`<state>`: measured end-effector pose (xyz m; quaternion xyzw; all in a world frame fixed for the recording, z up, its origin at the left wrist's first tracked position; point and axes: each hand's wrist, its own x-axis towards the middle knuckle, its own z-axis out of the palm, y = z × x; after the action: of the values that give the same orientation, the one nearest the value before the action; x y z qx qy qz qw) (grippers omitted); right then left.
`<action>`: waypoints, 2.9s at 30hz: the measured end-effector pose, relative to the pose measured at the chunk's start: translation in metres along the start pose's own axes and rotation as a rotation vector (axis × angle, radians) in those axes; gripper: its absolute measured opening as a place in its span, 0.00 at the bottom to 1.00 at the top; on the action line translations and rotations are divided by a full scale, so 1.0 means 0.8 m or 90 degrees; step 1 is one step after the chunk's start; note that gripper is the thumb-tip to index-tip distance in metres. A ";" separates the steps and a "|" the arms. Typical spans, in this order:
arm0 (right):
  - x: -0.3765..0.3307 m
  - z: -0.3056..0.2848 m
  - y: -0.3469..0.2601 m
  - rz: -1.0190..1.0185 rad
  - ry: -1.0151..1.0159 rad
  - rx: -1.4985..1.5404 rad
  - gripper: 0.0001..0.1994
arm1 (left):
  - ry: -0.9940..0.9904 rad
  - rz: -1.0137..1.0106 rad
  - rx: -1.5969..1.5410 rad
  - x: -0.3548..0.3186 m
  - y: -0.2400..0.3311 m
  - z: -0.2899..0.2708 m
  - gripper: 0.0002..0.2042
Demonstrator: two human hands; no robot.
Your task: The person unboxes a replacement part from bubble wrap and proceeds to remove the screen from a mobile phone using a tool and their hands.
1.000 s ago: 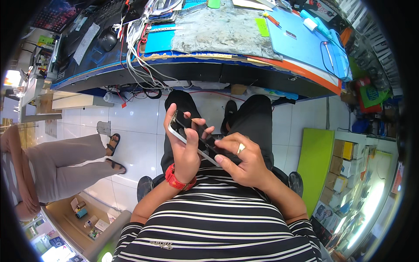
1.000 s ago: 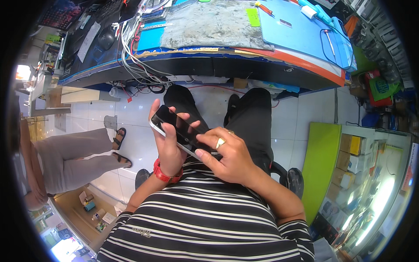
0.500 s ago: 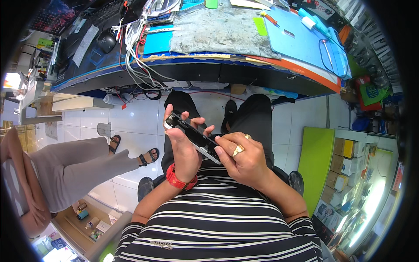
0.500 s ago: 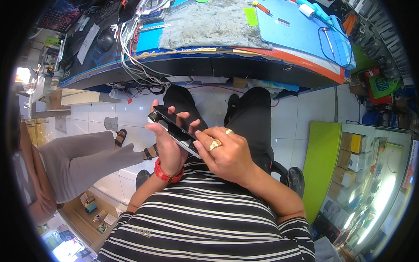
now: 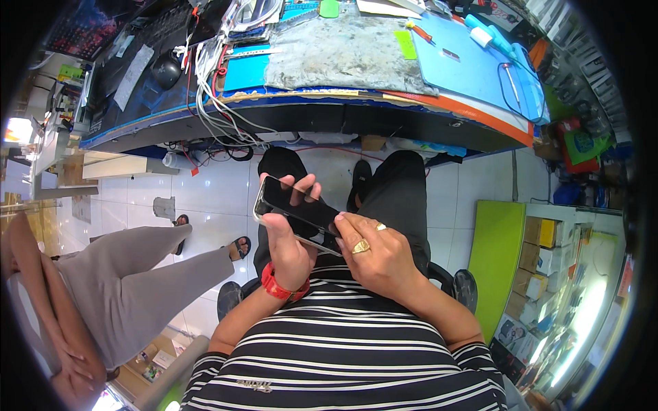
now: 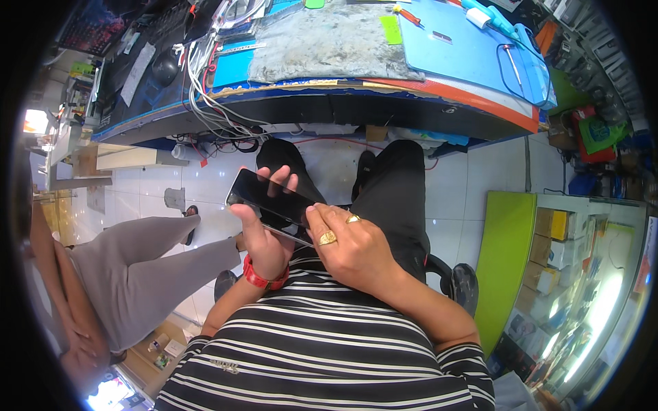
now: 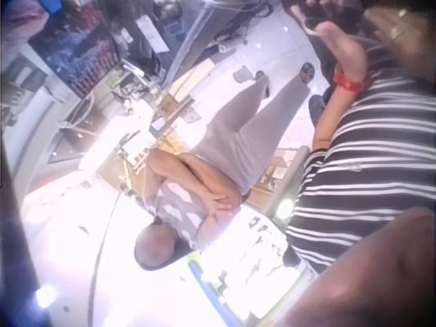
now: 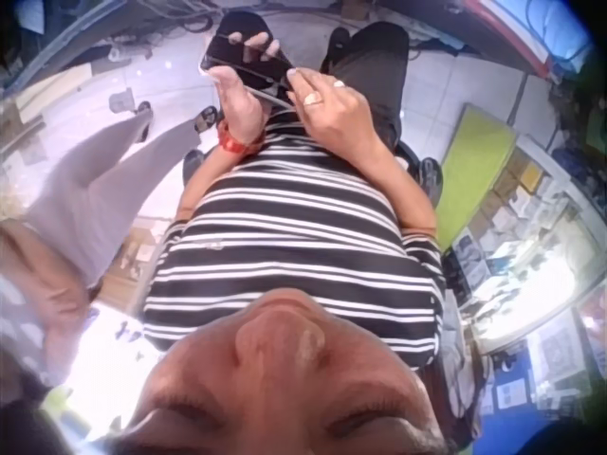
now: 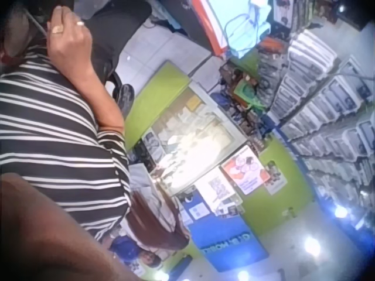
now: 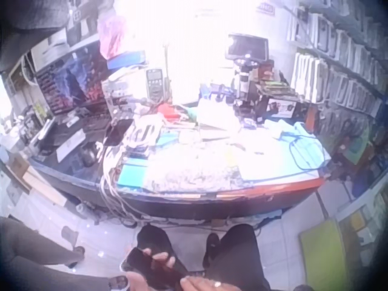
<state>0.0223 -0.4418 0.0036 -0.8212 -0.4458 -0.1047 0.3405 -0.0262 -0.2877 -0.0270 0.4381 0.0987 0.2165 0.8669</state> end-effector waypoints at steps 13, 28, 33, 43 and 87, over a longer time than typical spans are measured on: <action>-0.001 -0.003 0.031 0.001 0.127 -0.043 0.17 | -0.077 -0.268 -0.329 0.010 0.062 0.022 0.48; 0.002 -0.054 0.064 -0.145 0.064 0.072 0.14 | -0.247 -0.577 -0.490 0.009 0.051 -0.014 0.43; 0.000 -0.052 0.071 -0.165 0.109 0.029 0.15 | -0.248 -0.530 -0.477 0.007 0.044 -0.008 0.39; 0.046 -0.051 0.096 -0.085 0.145 -0.069 0.18 | -0.178 -0.589 -0.512 0.073 0.038 0.008 0.40; 0.105 -0.230 0.391 0.583 0.071 -0.094 0.16 | -0.094 -0.274 0.249 0.351 0.040 0.056 0.24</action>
<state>0.3464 -0.6223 0.0354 -0.9485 -0.0101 -0.0190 0.3161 0.2296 -0.1738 0.0305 0.5805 0.1657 -0.0276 0.7967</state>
